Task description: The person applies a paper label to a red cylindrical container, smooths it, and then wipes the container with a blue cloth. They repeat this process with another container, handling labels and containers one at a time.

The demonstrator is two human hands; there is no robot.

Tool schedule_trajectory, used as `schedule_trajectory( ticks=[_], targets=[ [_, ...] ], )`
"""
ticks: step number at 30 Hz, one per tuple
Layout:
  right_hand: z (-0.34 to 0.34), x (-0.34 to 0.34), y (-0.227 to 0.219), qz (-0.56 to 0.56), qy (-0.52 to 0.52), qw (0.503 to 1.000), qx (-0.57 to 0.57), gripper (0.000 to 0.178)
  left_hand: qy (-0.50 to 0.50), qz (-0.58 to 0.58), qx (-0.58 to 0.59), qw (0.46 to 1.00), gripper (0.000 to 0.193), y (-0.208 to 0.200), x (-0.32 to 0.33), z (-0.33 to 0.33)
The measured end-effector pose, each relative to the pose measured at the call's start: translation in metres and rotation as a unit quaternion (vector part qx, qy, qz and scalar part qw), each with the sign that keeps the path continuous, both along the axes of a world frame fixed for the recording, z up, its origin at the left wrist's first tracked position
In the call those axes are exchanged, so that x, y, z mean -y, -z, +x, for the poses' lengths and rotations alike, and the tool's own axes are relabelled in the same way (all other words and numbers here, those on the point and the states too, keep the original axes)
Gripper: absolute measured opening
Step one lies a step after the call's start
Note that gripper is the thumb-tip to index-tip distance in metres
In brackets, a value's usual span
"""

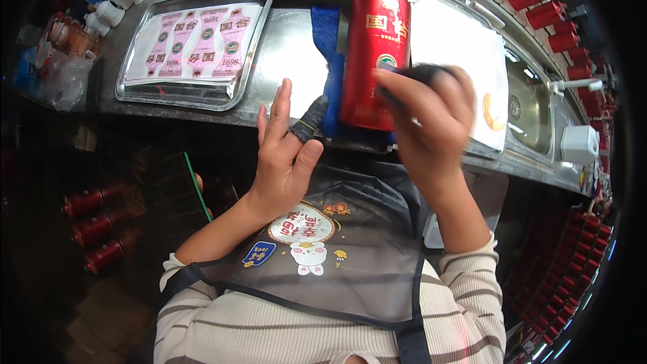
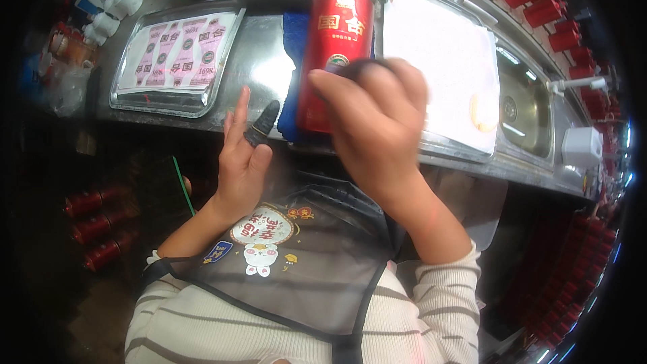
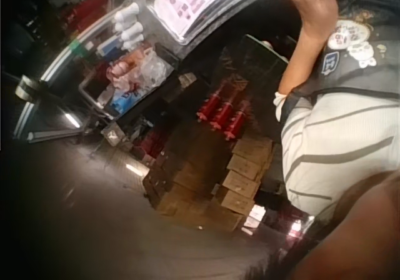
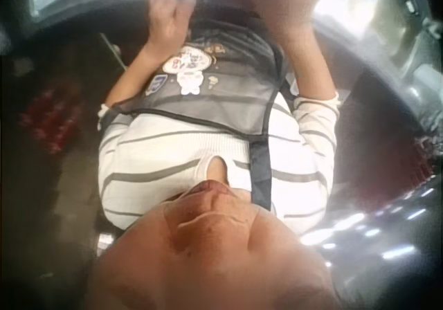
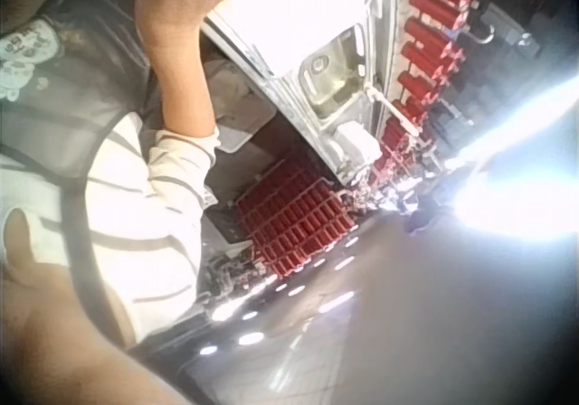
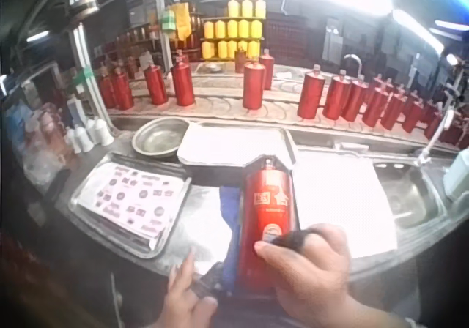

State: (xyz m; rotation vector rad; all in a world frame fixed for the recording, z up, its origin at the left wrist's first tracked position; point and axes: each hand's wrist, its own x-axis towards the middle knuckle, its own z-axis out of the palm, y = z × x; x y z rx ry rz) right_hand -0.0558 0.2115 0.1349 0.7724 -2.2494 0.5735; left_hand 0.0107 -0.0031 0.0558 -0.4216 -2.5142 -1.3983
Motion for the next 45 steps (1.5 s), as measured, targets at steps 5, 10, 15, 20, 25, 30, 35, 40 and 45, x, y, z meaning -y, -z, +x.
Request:
schedule_trajectory(
  ticks=[5,10,15,20,25,30,35,40,45],
  targets=[
    [0.035,0.023,0.035,0.053,-0.183,0.981,0.039,0.025,0.002,0.034,-0.022,0.999,0.043,0.001,0.001,-0.010],
    [0.038,-0.004,0.034,-0.034,-0.088,0.995,-0.007,0.029,0.022,0.118,0.030,0.992,0.045,-0.001,-0.014,-0.021],
    [0.047,-0.004,0.046,-0.454,0.060,0.833,0.311,0.017,0.052,0.265,0.146,0.952,0.051,-0.005,-0.044,-0.044],
    [0.029,-0.035,0.056,-0.539,0.093,0.759,0.354,0.018,0.042,0.184,0.101,0.977,0.058,-0.008,-0.046,-0.052],
    [0.005,-0.029,0.057,-0.485,0.066,0.801,0.345,0.019,0.042,0.125,0.110,0.985,0.059,-0.016,-0.042,-0.052],
    [0.000,-0.040,0.047,-0.461,-0.032,0.819,0.340,0.019,-0.016,0.132,0.114,0.985,0.044,-0.032,-0.019,-0.071],
    [-0.030,-0.065,0.079,-0.484,0.121,0.782,0.374,0.014,-0.208,-0.009,-0.024,0.978,0.020,-0.064,0.024,-0.180],
    [-0.023,-0.052,0.049,-0.518,0.097,0.757,0.386,0.019,-0.258,-0.155,0.017,0.954,0.038,-0.037,0.096,-0.338],
    [-0.023,-0.063,0.057,-0.526,0.074,0.722,0.443,0.021,-0.273,-0.224,0.086,0.931,0.071,-0.022,0.108,-0.425]
  ],
)
